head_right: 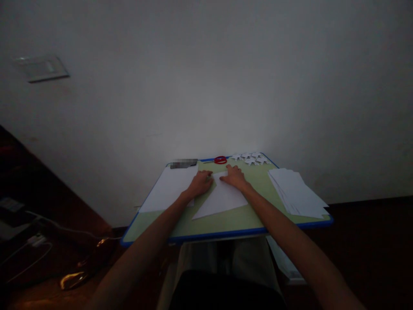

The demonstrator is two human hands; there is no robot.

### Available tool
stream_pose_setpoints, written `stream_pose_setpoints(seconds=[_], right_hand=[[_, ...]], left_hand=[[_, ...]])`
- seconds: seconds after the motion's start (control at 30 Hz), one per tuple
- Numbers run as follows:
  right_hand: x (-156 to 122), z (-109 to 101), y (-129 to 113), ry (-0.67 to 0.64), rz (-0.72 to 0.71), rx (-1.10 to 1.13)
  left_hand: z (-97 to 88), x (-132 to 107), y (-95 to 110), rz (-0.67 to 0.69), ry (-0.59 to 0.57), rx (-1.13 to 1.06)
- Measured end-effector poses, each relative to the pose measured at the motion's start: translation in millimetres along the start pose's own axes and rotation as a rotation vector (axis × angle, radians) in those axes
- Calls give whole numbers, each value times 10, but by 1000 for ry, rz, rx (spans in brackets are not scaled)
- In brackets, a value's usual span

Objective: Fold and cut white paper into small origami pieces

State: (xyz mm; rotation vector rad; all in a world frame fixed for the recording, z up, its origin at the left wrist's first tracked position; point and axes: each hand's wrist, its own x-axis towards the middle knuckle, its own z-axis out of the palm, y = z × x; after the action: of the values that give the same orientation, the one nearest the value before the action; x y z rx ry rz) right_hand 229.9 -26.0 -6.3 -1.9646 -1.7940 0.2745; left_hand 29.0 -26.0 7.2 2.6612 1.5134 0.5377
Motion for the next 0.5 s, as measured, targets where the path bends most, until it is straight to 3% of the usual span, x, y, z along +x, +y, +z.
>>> stream_pose_setpoints(seconds=[0.33, 0.5], right_hand=[[108, 28, 44, -123, 25, 134], [142, 37, 62, -123, 30, 153]], left_hand=[[12, -31, 34, 45, -26, 64], [-5, -46, 53, 65, -62, 97]])
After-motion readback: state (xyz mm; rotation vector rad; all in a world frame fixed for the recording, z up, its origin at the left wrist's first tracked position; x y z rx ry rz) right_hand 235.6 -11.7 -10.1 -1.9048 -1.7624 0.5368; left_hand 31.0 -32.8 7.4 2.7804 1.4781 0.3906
